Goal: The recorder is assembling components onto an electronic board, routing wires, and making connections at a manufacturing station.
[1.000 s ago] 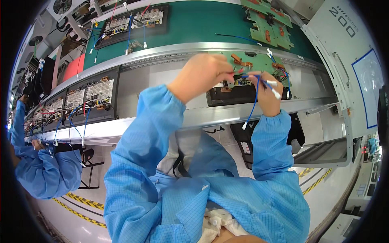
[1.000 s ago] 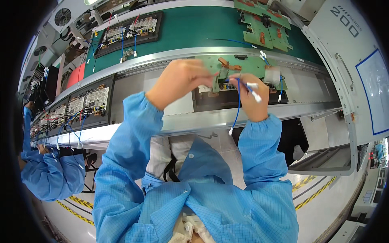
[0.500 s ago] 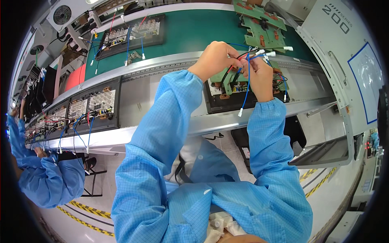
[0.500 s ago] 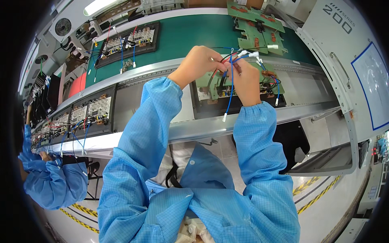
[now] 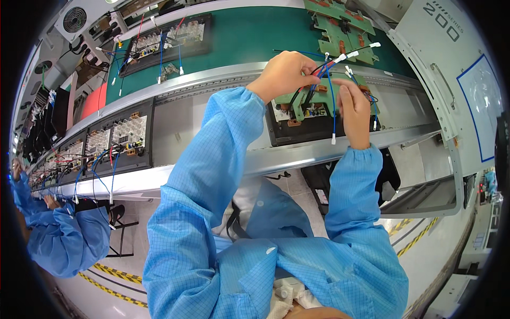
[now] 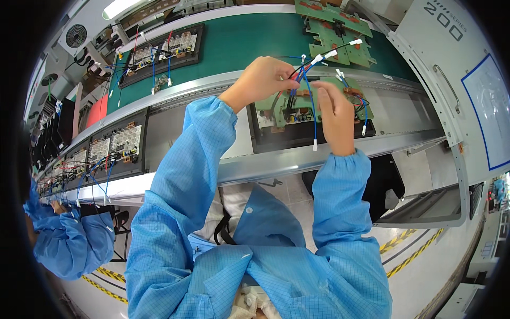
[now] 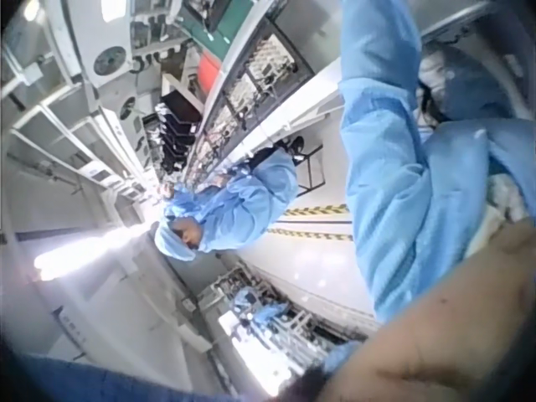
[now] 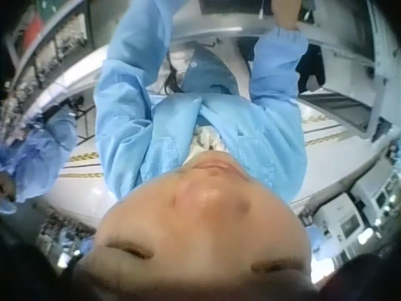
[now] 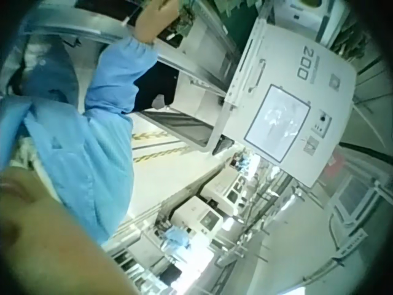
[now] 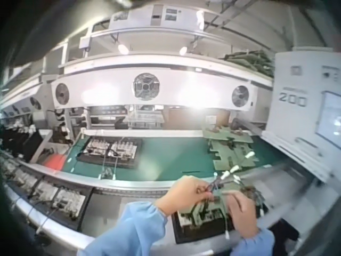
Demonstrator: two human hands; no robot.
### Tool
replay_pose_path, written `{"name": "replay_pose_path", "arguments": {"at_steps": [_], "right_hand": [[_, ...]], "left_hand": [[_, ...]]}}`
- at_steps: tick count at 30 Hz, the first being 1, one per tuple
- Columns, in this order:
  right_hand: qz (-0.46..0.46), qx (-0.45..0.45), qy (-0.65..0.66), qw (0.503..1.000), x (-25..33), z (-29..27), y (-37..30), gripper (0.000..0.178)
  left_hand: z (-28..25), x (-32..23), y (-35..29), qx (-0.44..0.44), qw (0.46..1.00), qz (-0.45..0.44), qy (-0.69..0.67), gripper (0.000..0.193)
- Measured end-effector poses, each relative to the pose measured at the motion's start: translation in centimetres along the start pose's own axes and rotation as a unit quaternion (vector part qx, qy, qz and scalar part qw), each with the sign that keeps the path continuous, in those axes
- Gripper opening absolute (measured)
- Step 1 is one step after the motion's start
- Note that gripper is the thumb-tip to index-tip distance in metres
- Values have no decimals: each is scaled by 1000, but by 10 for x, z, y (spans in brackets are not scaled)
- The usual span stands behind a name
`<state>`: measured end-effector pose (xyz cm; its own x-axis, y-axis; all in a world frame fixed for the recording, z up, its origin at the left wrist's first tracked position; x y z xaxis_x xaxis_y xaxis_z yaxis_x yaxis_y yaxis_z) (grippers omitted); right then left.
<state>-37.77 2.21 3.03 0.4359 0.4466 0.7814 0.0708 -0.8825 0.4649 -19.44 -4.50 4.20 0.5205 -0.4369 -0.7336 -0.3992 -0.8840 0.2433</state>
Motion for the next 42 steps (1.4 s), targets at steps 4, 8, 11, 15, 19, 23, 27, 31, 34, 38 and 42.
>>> {"name": "replay_pose_path", "arguments": {"at_steps": [4, 8, 11, 15, 19, 23, 27, 31, 34, 38, 42], "right_hand": [[34, 60, 33, 997, 2, 16, -10, 29], [41, 10, 86, 995, 0, 36, -1, 39], [42, -2, 131, 990, -6, 41, 3, 34], [23, 37, 62, 997, -21, 38, 6, 19], [25, 53, 128, 990, -17, 42, 5, 16], [23, 42, 133, 990, -14, 42, 4, 17], [35, 26, 127, 991, -10, 43, 5, 18], [-97, -22, 53, 994, -13, 41, 4, 20], [-47, -16, 0, 999, -7, 38, 0, 19], [14, -15, 65, 998, -10, 39, 1, 19], [-31, -49, 73, 996, -15, 39, 0, 19]], "left_hand": [[0, -5, 2, -2, 1000, 11, -9, 14], [-5, -9, -2, -4, 1000, 13, 22, 16], [-3, -16, -6, -23, 999, 19, 27, 17], [-1, -26, -15, -44, 994, -11, 98, 15], [3, -22, -20, -125, 984, 106, 77, 14], [5, -19, -20, -120, 986, 97, 59, 13], [3, -16, -20, -74, 995, 59, 17, 16], [-3, -21, -23, -11, 999, 6, -34, 20], [-5, -25, -25, 11, 1000, 27, 10, 23], [-3, -27, -26, 5, 994, 104, -13, 26], [-20, -41, -23, -11, 977, 200, 78, 35]]}}
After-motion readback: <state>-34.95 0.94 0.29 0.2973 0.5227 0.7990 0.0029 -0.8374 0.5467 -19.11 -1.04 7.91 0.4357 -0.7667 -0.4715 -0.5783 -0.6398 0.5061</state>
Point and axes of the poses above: each hand's wrist, its own y-axis towards the middle knuckle, its own z-axis out of the palm, x = y × z, the point moved 2 cm from there along y, towards the middle knuckle, and after that the axes turned 7 degrees about -z, right-handed, at the moved point
